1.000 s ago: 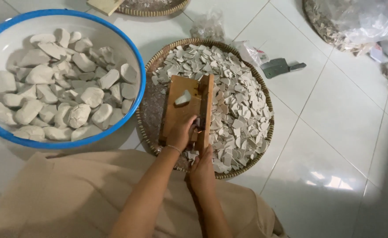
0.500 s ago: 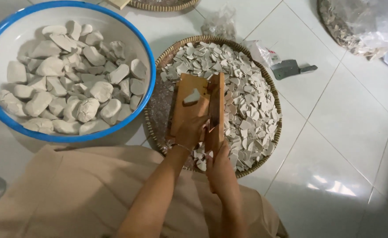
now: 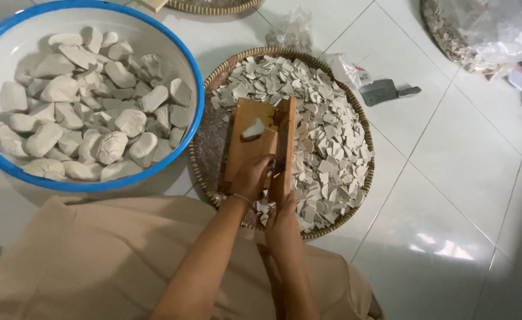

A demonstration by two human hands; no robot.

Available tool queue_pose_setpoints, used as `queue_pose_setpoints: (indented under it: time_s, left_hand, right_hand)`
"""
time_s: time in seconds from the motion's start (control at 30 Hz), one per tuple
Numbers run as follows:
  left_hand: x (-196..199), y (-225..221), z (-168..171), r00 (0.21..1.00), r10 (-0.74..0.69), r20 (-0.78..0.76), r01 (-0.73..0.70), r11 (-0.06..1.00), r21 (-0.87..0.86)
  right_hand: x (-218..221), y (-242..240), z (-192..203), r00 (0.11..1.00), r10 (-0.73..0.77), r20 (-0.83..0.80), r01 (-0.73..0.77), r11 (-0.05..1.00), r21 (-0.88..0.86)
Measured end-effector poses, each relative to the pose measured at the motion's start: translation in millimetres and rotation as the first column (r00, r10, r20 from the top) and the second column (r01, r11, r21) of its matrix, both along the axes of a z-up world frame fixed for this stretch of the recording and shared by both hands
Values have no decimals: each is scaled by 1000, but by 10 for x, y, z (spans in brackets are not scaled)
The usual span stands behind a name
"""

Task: Slicing chunks of food material into thin flakes using a manual wooden slicing tool.

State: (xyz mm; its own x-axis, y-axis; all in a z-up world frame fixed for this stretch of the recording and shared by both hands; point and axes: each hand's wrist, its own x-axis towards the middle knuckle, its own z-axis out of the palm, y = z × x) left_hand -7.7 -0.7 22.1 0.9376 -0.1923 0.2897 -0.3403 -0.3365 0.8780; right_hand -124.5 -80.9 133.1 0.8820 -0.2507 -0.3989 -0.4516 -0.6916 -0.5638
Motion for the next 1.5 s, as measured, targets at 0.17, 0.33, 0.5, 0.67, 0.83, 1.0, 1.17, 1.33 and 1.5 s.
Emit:
queue_pose_setpoints:
  time_s: [0.17,0.33,0.5,0.67,0.83,1.0,1.17,1.33,1.5]
  left_hand:
    - [171,-124,-840,997,8,71,-18,989,145]
    - [160,-139,-1018,995,52,89,-75,960,271]
    - [134,-78,-1029,993,83,83,-101,964,245]
    - [259,-172,-1332,991,112,68,-126,957,262]
    - [16,-33,-382,996,86,14,-87,980,178]
    - [69,-81,-548,999,46,16,-48,989,142]
    - [-48,-6,-79,996,19,-88,-14,999,53]
    - [43,-62,-334,993,10,-119,3,994,110]
    - [201,-189,-1119,997,68,48,-75,984,160]
  right_hand:
    - [-83,-65,-445,998,33,60,-22,984,-175]
    - [-128,-69,-616,981,126,147,-67,934,-351]
    - [-145,-36,-535,984,100,148,-45,940,-339]
    - [-77,-12,-464,985,112,129,-67,949,-309]
    - [-90,-250,-357,984,139,115,-99,950,-297]
    - [-118,-240,-337,985,149,85,-120,953,-277]
    - [-137,-166,-320,985,159,67,-137,956,-258]
    - [-119,-84,-278,985,161,61,-142,960,-242]
    - [-66,43,-254,986,163,40,-151,965,-215]
